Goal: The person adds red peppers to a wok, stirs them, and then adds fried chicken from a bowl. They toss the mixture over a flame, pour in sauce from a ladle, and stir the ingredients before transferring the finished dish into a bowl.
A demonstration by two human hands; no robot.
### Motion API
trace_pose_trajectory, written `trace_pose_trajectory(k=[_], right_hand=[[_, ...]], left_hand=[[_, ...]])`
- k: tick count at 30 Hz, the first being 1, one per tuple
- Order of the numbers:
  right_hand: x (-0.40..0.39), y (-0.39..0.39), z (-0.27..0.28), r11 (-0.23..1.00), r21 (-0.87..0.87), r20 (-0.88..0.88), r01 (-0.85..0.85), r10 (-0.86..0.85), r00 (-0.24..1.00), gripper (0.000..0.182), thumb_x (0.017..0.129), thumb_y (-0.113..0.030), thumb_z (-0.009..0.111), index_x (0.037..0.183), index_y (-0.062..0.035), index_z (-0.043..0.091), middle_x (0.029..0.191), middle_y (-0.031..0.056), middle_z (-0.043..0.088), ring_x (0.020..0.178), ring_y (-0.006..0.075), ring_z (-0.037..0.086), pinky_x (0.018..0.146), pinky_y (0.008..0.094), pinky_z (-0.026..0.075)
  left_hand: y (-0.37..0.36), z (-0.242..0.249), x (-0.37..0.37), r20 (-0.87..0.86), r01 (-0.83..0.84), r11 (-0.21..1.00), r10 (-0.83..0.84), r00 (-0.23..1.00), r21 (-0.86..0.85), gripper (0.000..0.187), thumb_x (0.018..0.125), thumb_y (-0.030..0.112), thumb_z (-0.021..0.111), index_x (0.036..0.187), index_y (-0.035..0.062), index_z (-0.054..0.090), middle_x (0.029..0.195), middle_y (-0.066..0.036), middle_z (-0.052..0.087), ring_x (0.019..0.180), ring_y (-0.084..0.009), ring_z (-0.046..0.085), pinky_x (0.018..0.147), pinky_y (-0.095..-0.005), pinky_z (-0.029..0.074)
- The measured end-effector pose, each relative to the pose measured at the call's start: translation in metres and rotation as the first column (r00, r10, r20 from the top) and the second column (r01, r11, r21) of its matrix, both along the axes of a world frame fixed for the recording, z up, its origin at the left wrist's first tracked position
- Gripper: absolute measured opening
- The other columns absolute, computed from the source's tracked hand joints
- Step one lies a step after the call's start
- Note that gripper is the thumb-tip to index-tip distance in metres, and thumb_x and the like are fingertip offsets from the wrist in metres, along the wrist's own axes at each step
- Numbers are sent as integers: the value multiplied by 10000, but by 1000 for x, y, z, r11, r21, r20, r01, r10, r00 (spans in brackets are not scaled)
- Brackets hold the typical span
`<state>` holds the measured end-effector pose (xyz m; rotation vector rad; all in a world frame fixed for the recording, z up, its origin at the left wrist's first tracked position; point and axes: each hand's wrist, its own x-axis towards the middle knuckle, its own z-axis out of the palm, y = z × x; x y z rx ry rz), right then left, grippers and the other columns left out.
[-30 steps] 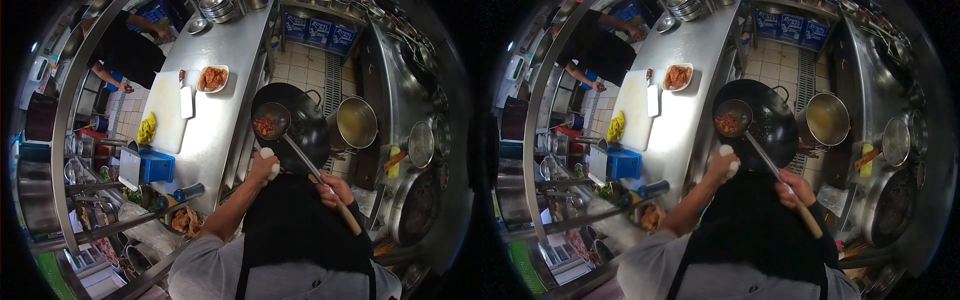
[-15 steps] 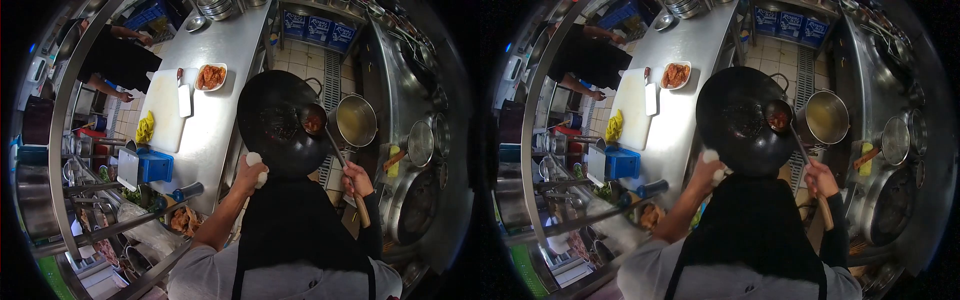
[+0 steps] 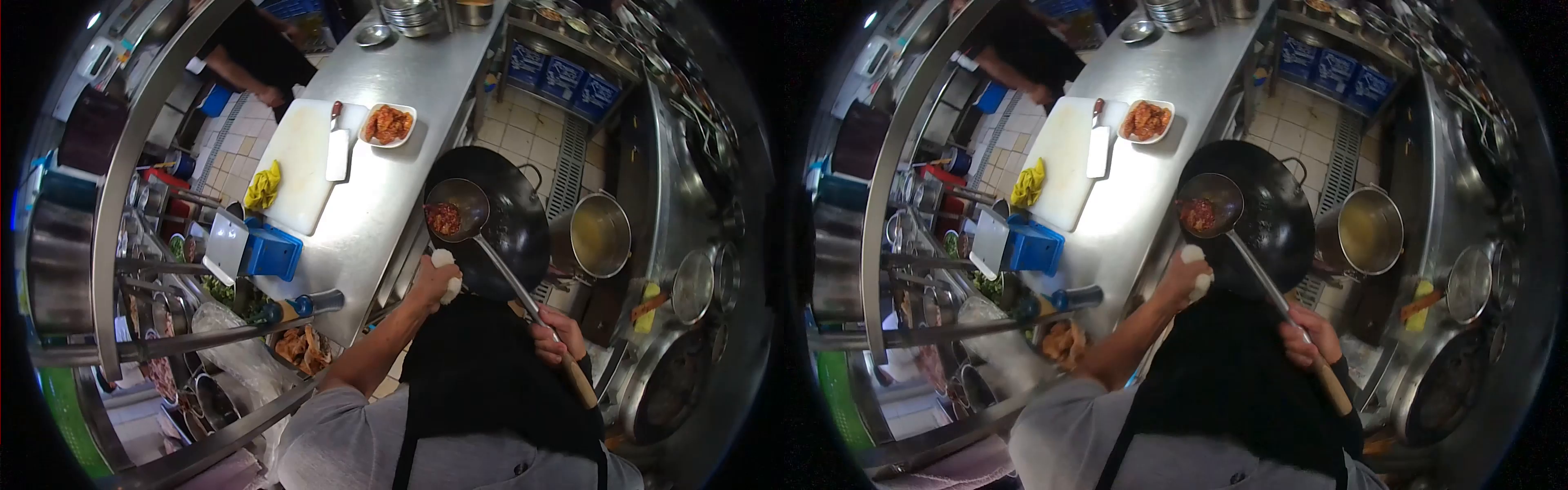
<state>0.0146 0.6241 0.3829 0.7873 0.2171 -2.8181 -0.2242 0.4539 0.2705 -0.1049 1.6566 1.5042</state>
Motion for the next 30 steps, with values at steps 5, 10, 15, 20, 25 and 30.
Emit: trace_pose_trajectory(k=[5,10,15,20,25,30], right_hand=[[-40,4,36,998,-48,-72,43,-46,996,422,1014,-175,368,1425,-88,334,651,11,408,351,71,354,300,239,338],[-126,9,67,879,472,-10,-68,83,997,411,998,-154,415,1405,-95,397,618,20,438,351,79,358,299,236,316],[-219,6,63,510,850,59,-129,150,987,467,970,-162,487,1424,-115,389,628,22,464,357,95,384,319,256,335],[-276,8,50,493,852,83,-175,203,976,418,967,-168,495,1372,-99,419,635,18,469,354,89,390,317,259,343],[-298,4,42,433,882,90,-185,230,969,435,959,-155,503,1381,-94,417,632,13,469,366,94,403,329,266,348],[-305,4,31,328,926,101,-185,257,961,492,960,-154,508,1430,-90,378,624,9,468,366,88,405,328,266,363]], left_hand=[[-26,11,2,209,-103,986,74,975,133,539,706,89,688,1173,34,423,987,-97,523,821,-187,565,614,-353,496],[-50,55,-1,364,-126,979,60,930,160,511,711,48,680,1158,50,430,911,-66,527,739,-155,578,611,-310,505],[-56,41,2,360,-205,947,106,927,249,514,709,65,693,1135,42,408,885,-68,527,717,-148,570,586,-311,498],[-58,36,0,385,-240,936,128,914,257,517,714,96,700,1124,27,392,871,-74,527,710,-139,560,574,-305,486],[-57,32,-1,359,-278,909,158,920,311,532,702,114,710,1117,11,392,872,-81,527,711,-145,562,564,-307,483],[-53,26,-1,377,-318,889,185,908,330,564,693,114,714,1135,-7,387,877,-87,529,718,-153,567,560,-313,485]])
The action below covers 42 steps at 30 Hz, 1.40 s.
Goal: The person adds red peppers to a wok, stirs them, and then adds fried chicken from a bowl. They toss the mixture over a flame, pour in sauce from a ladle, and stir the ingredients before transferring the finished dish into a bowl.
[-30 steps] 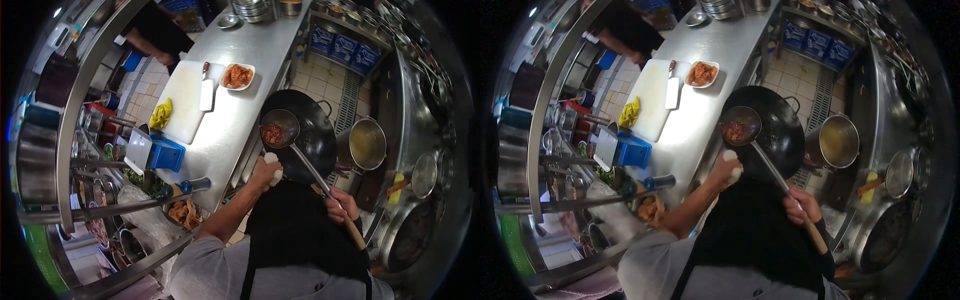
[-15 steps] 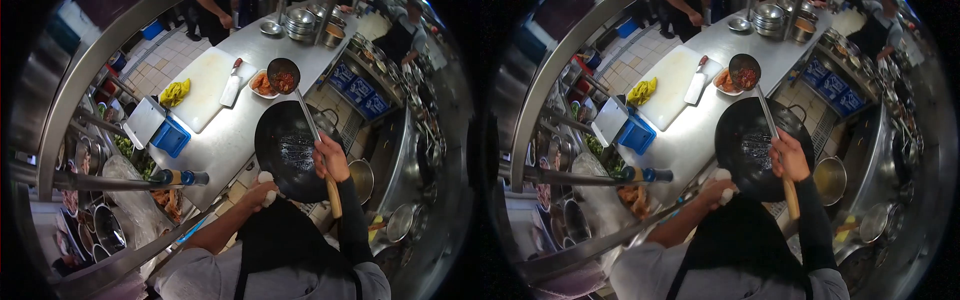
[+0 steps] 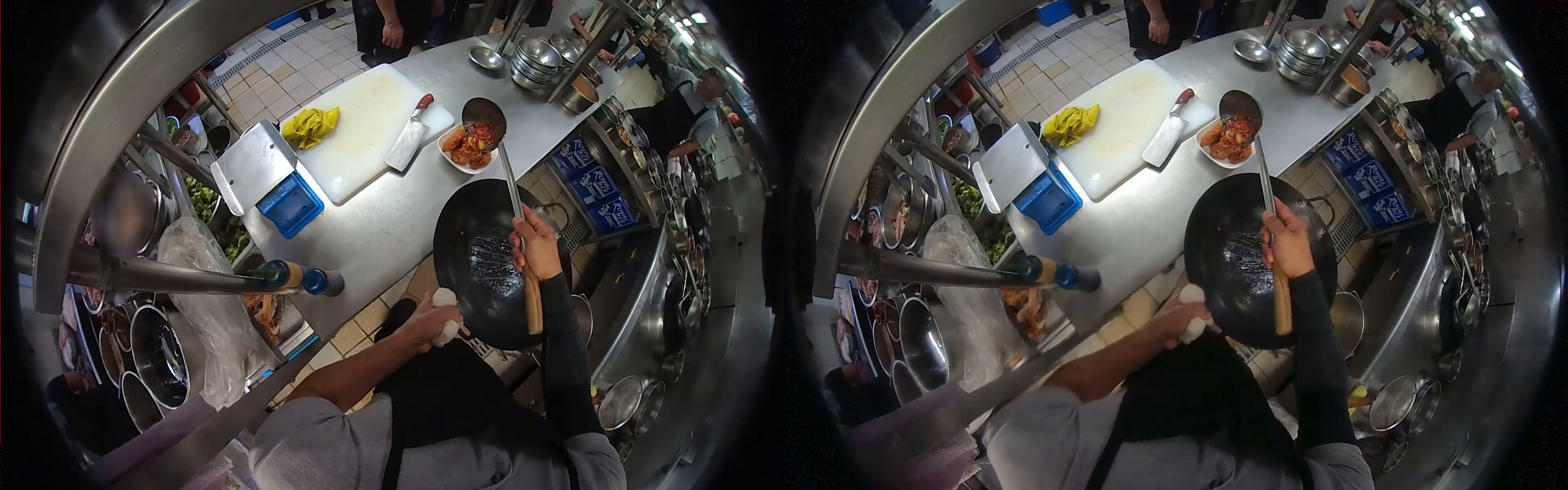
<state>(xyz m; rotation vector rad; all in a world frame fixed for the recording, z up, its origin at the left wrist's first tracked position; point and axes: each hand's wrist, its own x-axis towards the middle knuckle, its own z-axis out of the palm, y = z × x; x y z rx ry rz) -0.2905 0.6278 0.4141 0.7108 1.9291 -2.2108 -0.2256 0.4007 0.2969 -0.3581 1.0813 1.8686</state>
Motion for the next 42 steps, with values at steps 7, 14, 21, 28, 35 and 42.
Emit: trace_pose_trajectory(k=[7,14,21,28,35,42], right_hand=[[-5,-12,-10,972,233,-47,12,-1,999,515,966,-154,518,1449,-61,366,627,7,472,347,72,395,317,235,349],[0,-12,-47,873,486,-164,51,34,986,513,940,-139,555,1412,4,411,650,5,525,491,71,443,467,240,384],[9,-12,-52,688,721,-183,78,82,980,511,921,-146,565,1399,-19,437,665,65,531,596,108,502,593,266,437],[24,-23,-43,627,779,-45,-32,107,993,521,941,-141,553,1428,-29,405,790,47,579,686,73,490,661,245,455],[28,-26,-54,517,848,-239,116,177,955,524,922,-142,570,1418,-63,420,669,176,607,531,227,602,568,313,480],[33,-22,-51,524,847,-241,93,222,945,545,925,-135,559,1442,-100,391,684,201,608,587,273,647,604,341,495]], left_hand=[[0,-13,-1,-9,56,998,-56,998,37,579,685,119,718,1132,-34,384,893,-95,535,726,-156,570,561,-312,485],[0,-9,-1,-8,46,995,-45,999,91,546,690,121,711,1116,-19,399,891,-92,534,733,-149,566,570,-302,481],[2,-13,2,-26,12,1000,-12,1000,8,569,694,112,711,1124,-34,368,879,-100,530,719,-150,568,565,-293,483],[-10,32,-7,-208,40,995,-60,976,-97,634,701,102,713,1148,-65,296,882,-131,556,731,-157,586,555,-308,490],[-9,21,0,-363,14,988,-69,929,-152,556,701,168,715,1076,-64,376,890,-116,538,757,-196,579,616,-324,496],[-21,8,4,-745,99,962,-262,613,-256,266,728,168,707,927,49,576,949,-128,506,950,-229,517,848,-377,445]])
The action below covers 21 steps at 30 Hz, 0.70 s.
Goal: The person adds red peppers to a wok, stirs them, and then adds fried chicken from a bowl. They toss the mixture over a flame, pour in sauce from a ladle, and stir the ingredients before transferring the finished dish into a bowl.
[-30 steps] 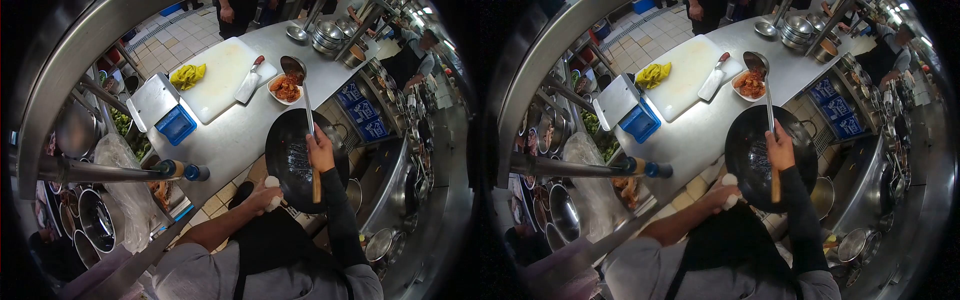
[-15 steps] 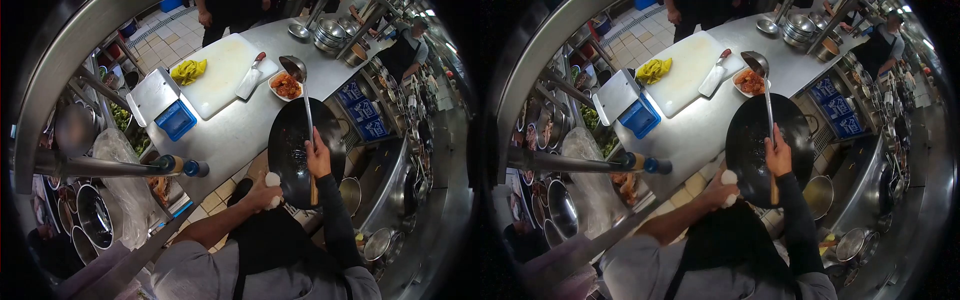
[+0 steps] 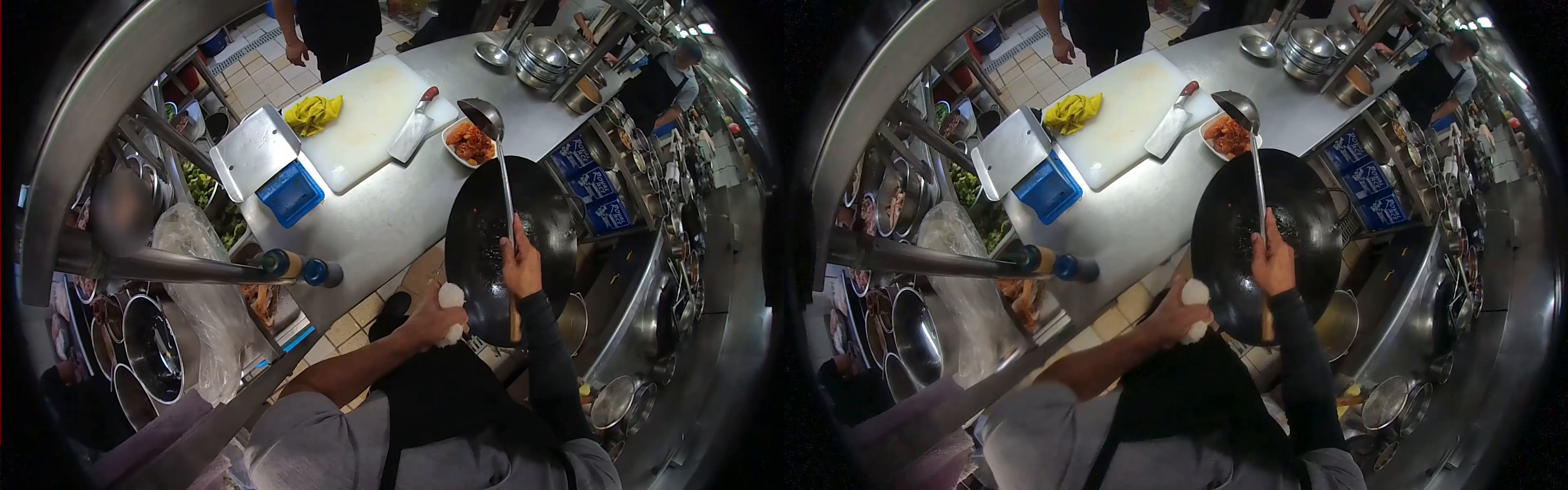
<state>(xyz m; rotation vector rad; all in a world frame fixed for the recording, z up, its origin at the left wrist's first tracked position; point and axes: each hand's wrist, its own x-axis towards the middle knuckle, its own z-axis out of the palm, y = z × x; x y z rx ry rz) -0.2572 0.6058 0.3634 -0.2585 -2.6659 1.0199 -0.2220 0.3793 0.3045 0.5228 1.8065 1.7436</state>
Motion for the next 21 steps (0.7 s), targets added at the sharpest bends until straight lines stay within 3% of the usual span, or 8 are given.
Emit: trace_pose_trajectory(k=[1,2,4,7,11,13,16,21], right_hand=[[3,1,1,1000,-3,5,2,-2,1000,545,925,-135,559,1442,-100,391,684,201,608,587,273,647,604,341,495],[3,1,2,1000,11,-3,5,-5,1000,548,924,-132,559,1444,-100,387,688,203,610,590,281,649,607,343,497],[3,-3,11,999,37,-31,23,-22,999,546,922,-124,562,1440,-98,392,698,211,615,612,305,658,617,355,504],[-1,5,10,995,82,-101,-61,69,992,544,919,-118,567,1435,-94,396,708,223,617,627,340,657,616,370,505],[3,-2,20,999,53,-20,10,-9,1000,545,916,-112,568,1433,-91,396,717,238,612,631,382,642,609,391,501],[6,1,19,996,75,14,-41,40,999,546,914,-104,564,1432,-91,395,722,248,605,643,412,630,606,418,495],[11,-4,18,994,104,12,15,-17,1000,539,919,-118,572,1431,-92,405,786,266,617,682,389,653,631,379,496],[7,-7,38,997,13,242,70,-71,968,535,915,-131,587,1422,-87,420,863,267,645,763,368,682,663,371,503]], left_hand=[[-3,-3,1,-470,75,992,-114,875,-102,221,730,157,706,897,63,595,944,-127,509,966,-231,506,874,-386,432],[-2,10,-2,-471,76,992,-116,874,-103,221,730,157,706,897,63,595,944,-127,509,966,-231,506,874,-386,432],[3,40,-5,410,-96,991,51,911,91,172,750,122,682,890,67,599,942,-120,519,977,-242,505,904,-402,411],[5,59,-11,630,-152,988,93,771,41,259,754,96,671,974,45,546,914,-115,521,900,-220,540,825,-382,454],[11,32,-4,613,-219,975,155,775,30,431,736,104,689,1072,9,437,879,-106,530,784,-185,564,675,-340,486],[10,6,1,97,-111,989,102,990,97,552,710,116,708,1108,-12,349,853,-94,533,702,-159,562,547,-308,472],[7,29,-6,534,-158,985,100,839,63,568,714,118,705,1141,-28,360,862,-96,534,725,-169,562,581,-319,478],[9,35,-6,618,-210,973,105,779,99,577,711,99,702,1150,-38,354,866,-95,537,731,-163,566,590,-311,482]])
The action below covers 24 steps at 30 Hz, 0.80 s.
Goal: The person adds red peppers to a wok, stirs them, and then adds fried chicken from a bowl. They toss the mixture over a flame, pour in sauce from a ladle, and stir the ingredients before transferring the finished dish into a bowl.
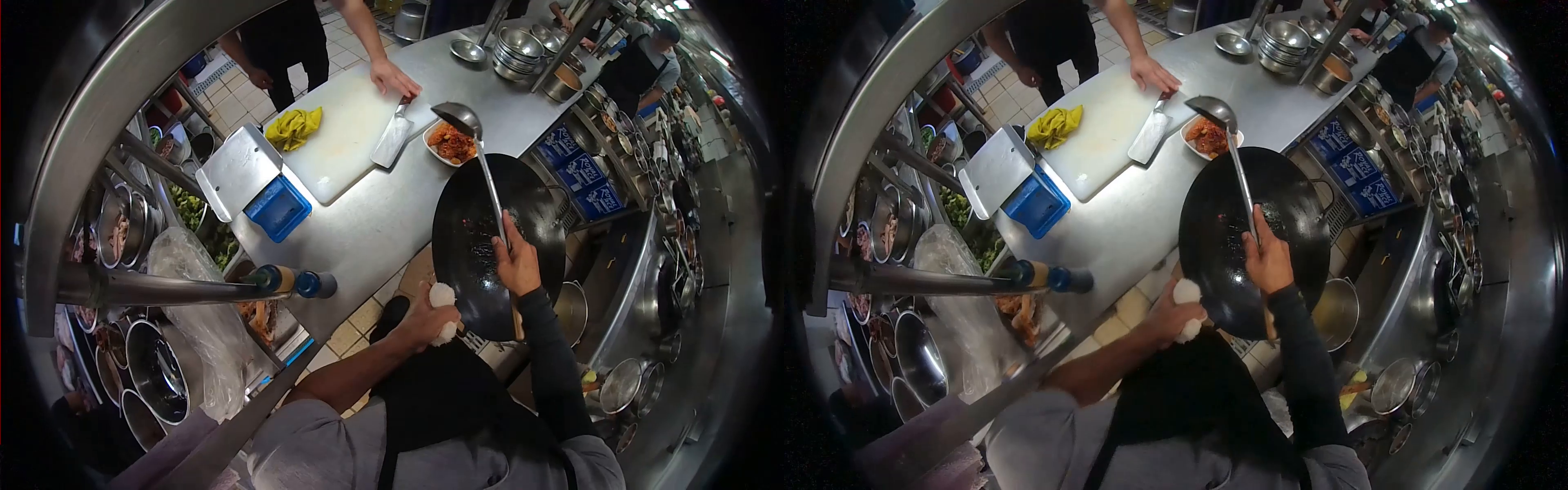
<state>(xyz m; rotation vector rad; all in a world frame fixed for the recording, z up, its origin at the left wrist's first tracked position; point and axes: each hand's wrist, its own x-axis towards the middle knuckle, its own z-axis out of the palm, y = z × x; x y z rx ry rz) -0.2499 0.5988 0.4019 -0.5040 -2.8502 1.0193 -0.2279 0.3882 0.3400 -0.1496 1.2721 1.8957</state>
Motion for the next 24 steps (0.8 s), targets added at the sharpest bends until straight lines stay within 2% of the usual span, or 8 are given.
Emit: trace_pose_trajectory(k=[3,9,11,14,16,17,19,24], right_hand=[[3,2,-28,1000,-1,-219,-17,16,976,533,918,-142,585,1423,-83,423,798,219,638,624,286,624,634,339,486],[4,-7,-11,997,-60,-135,49,-57,989,533,920,-143,584,1421,-65,420,739,142,603,572,181,534,608,304,463],[1,0,-33,934,-354,-191,44,-119,974,497,945,-146,557,1419,-71,426,675,51,551,523,104,488,507,253,412],[-6,-15,12,357,-917,98,177,-228,969,268,946,-130,545,1203,-57,522,605,-10,436,368,76,389,329,250,318],[-10,-9,17,26,-996,76,84,-219,973,220,958,-114,503,1166,-62,547,592,-38,421,352,56,371,332,229,322],[-10,-5,15,25,-997,64,72,-241,968,220,958,-114,503,1166,-62,547,592,-38,421,352,56,371,332,229,322],[-7,3,11,-530,-843,-28,-89,-123,992,225,974,-101,441,1158,-75,568,580,-63,404,348,40,367,331,216,320],[48,18,33,-659,-702,-162,-269,-221,962,270,987,-96,375,1179,-54,559,569,-68,399,346,33,368,330,210,333]], left_hand=[[2,-2,-1,-1,-25,999,25,1000,23,550,707,86,703,1122,-22,358,870,-95,540,733,-155,570,587,-306,486],[-1,-2,0,23,-6,1000,6,1000,14,497,711,84,699,1080,5,375,872,-83,527,736,-147,566,584,-303,485],[1,-4,-1,-15,29,999,-28,999,31,488,712,84,698,1074,7,380,872,-81,522,732,-146,562,583,-303,484],[3,-6,4,-24,24,1000,-24,999,17,490,708,81,695,1079,-3,385,876,-84,516,722,-149,553,578,-301,481],[4,-5,6,-16,20,999,-21,1000,-33,483,703,83,693,1066,-2,386,879,-89,512,715,-151,546,573,-299,479],[4,-1,6,-44,59,994,-64,997,-92,480,702,87,691,1061,-2,384,885,-93,513,728,-158,551,581,-305,484],[4,2,9,-53,83,992,-89,995,-98,483,699,91,691,1060,-1,383,887,-97,514,731,-162,553,586,-311,488],[13,-4,29,-85,163,982,-172,981,-98,476,701,103,695,1050,10,384,914,-109,506,761,-174,555,608,-325,498]])
